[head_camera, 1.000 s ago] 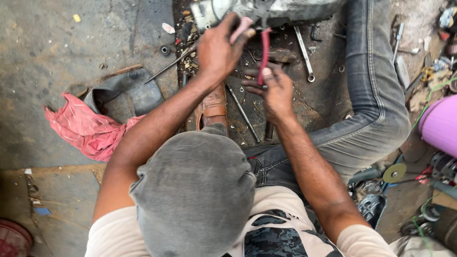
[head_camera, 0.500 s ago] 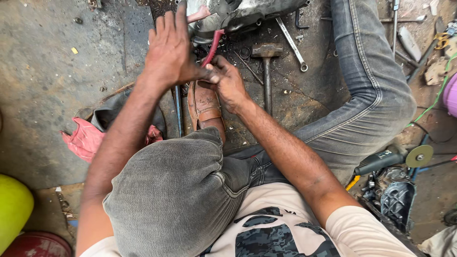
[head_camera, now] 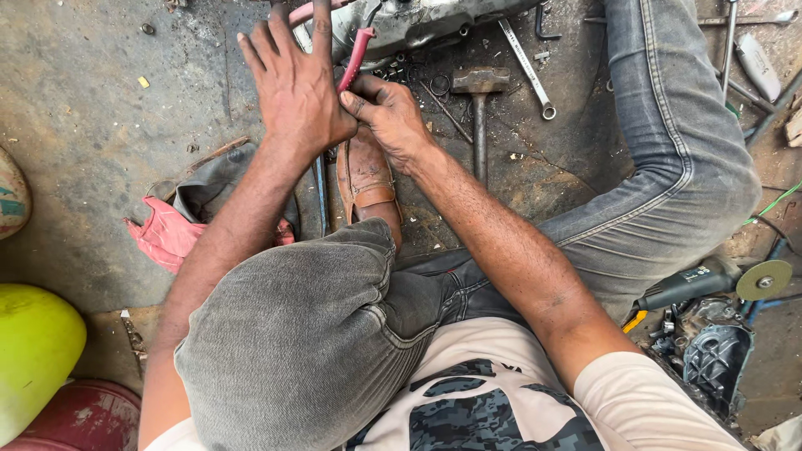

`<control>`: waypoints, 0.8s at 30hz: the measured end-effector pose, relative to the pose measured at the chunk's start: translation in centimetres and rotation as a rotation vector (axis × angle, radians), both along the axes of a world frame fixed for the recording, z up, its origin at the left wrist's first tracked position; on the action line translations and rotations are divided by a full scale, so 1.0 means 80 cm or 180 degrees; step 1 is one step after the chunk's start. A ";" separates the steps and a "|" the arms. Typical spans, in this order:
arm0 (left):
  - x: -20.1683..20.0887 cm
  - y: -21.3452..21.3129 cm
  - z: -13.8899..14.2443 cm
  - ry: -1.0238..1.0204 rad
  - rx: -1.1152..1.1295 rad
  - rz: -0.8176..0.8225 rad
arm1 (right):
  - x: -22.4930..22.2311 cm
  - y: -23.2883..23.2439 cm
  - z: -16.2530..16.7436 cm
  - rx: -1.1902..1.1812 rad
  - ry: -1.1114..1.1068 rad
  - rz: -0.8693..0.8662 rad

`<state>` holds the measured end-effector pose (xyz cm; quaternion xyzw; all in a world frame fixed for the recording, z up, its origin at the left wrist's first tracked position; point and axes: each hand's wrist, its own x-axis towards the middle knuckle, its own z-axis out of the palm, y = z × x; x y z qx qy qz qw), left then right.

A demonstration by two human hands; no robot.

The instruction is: The person disassembles and repairs a vehicle engine casing on a workshop floor by hand, cleaning components with a cloth and using pliers, a hammer, and screwdrivers to manipulate internal parts.

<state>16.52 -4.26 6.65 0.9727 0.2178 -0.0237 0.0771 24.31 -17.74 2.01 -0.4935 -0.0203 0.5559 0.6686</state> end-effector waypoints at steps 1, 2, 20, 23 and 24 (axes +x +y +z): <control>0.000 -0.002 -0.003 -0.0117 -0.0001 -0.0009 | 0.001 0.000 -0.001 0.0071 -0.0044 -0.0022; 0.000 -0.003 -0.005 -0.0234 -0.0004 -0.0019 | 0.002 -0.001 -0.002 0.0062 -0.0138 0.0011; 0.013 0.049 -0.025 0.0069 -0.0037 -0.0583 | 0.075 -0.212 -0.037 -0.3303 -0.3703 0.1748; 0.019 0.059 -0.027 0.0210 -0.0155 -0.0651 | 0.069 -0.229 -0.055 -0.4220 -0.2385 0.2829; 0.019 0.061 -0.027 0.0229 -0.0186 -0.0681 | 0.063 -0.229 -0.062 -0.4165 -0.2558 0.2999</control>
